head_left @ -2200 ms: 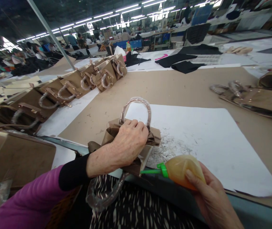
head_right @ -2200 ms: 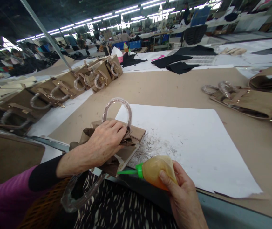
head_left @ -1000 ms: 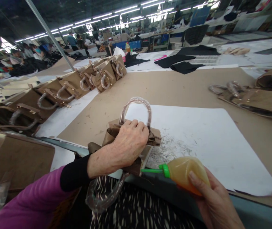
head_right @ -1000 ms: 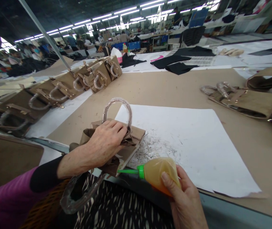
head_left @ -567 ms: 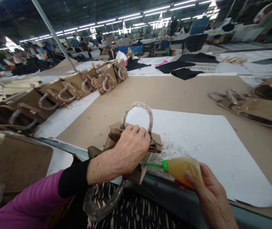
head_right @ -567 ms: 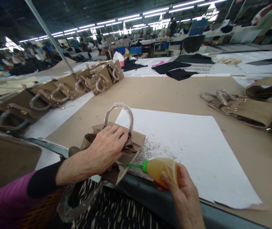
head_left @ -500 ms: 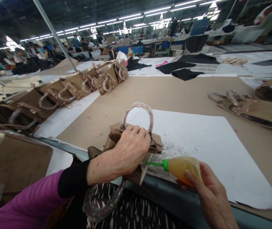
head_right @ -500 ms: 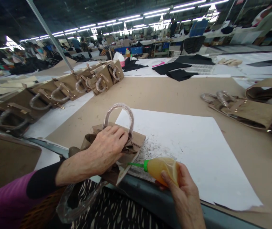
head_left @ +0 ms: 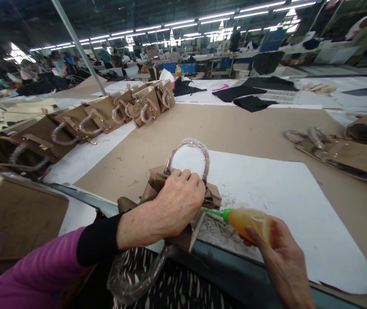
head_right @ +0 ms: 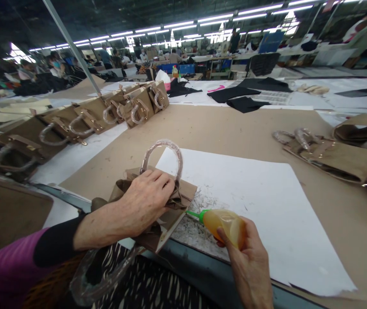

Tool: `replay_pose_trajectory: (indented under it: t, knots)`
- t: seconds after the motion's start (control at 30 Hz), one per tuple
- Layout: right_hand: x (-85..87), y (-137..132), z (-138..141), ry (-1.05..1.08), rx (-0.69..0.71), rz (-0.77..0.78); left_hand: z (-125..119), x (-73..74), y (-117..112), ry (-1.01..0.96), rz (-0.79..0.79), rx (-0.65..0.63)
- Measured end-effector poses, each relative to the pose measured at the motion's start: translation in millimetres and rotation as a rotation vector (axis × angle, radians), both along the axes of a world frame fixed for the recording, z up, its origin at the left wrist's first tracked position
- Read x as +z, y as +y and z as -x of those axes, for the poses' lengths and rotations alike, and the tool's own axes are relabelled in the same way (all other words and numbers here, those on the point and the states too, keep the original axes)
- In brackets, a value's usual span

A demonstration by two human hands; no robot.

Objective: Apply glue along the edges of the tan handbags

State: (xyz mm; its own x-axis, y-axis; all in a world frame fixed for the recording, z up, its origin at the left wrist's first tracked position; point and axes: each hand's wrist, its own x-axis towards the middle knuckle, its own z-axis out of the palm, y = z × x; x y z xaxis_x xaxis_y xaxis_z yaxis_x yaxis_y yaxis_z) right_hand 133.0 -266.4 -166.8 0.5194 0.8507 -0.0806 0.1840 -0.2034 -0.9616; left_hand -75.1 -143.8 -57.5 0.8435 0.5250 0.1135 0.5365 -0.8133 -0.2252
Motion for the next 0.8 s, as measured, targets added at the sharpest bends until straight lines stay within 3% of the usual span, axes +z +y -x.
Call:
replay_pose_trajectory:
  t: [0.13, 0.3, 0.6, 0.8]
  knots:
    - [5.9, -11.1, 2.7, -0.161, 0.074, -0.04, 0.2, 0.1, -0.2, 0.017, 0.005, -0.002]
    - [21.1, -18.9, 12.4, -0.396, 0.215, -0.21, -1.0, 0.7, 0.1, 0.048, 0.038, 0.018]
    - [50.7, -9.5, 19.0, -0.42, 0.368, -0.263, -2.8, 2.6, -0.9, 0.048, 0.026, 0.003]
    - [68.3, -5.1, 26.2, -0.704, 0.801, -0.459, -5.6, 7.3, -1.4, 0.038, 0.061, -0.021]
